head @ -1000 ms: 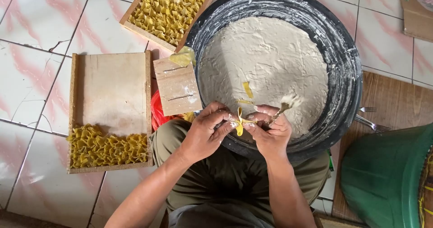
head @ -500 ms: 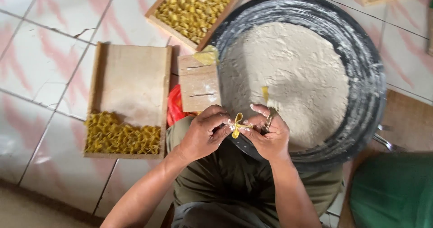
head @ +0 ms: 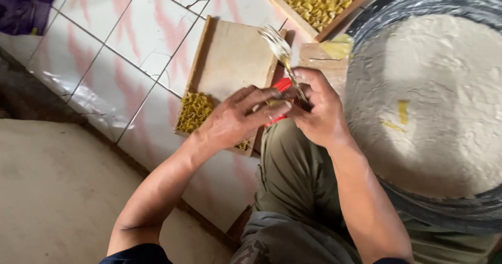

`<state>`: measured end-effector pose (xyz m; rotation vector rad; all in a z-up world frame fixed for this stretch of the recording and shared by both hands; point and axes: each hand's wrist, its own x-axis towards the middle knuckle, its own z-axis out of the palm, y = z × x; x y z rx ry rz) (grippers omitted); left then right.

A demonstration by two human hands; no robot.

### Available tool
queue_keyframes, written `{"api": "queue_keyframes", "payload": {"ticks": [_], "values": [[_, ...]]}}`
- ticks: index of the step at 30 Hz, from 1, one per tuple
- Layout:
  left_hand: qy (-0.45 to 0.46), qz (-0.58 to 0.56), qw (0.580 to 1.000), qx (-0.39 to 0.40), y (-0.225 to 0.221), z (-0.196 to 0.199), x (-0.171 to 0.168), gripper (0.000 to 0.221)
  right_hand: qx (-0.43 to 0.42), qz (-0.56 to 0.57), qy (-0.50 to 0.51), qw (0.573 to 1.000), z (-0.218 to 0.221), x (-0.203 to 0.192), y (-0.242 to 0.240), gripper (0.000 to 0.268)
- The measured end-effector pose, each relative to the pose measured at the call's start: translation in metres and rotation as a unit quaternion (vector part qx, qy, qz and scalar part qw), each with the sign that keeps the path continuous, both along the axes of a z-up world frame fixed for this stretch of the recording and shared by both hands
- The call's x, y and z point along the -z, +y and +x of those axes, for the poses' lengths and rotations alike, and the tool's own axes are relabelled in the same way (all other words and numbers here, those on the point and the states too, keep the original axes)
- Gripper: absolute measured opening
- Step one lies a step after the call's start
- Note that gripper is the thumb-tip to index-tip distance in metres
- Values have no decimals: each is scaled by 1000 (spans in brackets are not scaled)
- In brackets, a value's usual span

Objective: A person is manually preparing dumplings by taking small pieces of dough, adding filling with a fork, and folding them into shapes.

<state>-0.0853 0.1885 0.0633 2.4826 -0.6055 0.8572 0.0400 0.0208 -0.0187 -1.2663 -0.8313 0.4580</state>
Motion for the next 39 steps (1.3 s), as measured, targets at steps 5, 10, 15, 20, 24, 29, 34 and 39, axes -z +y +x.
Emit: {"api": "queue_keyframes", "payload": {"ticks": [5, 10, 15, 20, 24, 29, 34, 39], "values": [[54, 70, 995, -49, 62, -21, 34, 17, -62, -7, 85, 994, -5, -10, 63, 59], [133, 80, 978, -137, 119, -42, 111, 11, -47, -38, 112, 992, -13, 46, 107, 52], [229, -50, 944, -233, 161, -55, 209, 7, 19, -168, 89, 982, -38, 109, 107, 40], [307, -99, 898, -299, 173, -68, 314, 5, 35, -203, 87, 975, -29, 140, 111, 41], [323, -81, 888, -317, 188, -70, 359, 6, 78, -230, 94, 965, -29, 147, 114, 40], [333, 5, 881, -335, 211, -84, 418, 4, 83, -204, 118, 968, -31, 153, 114, 40], [362, 19, 869, -337, 225, -87, 429, 9, 79, -193, 116, 971, -27, 159, 114, 40], [361, 53, 866, -343, 228, -91, 439, 7, 62, -157, 134, 977, -30, 158, 114, 38]]}}
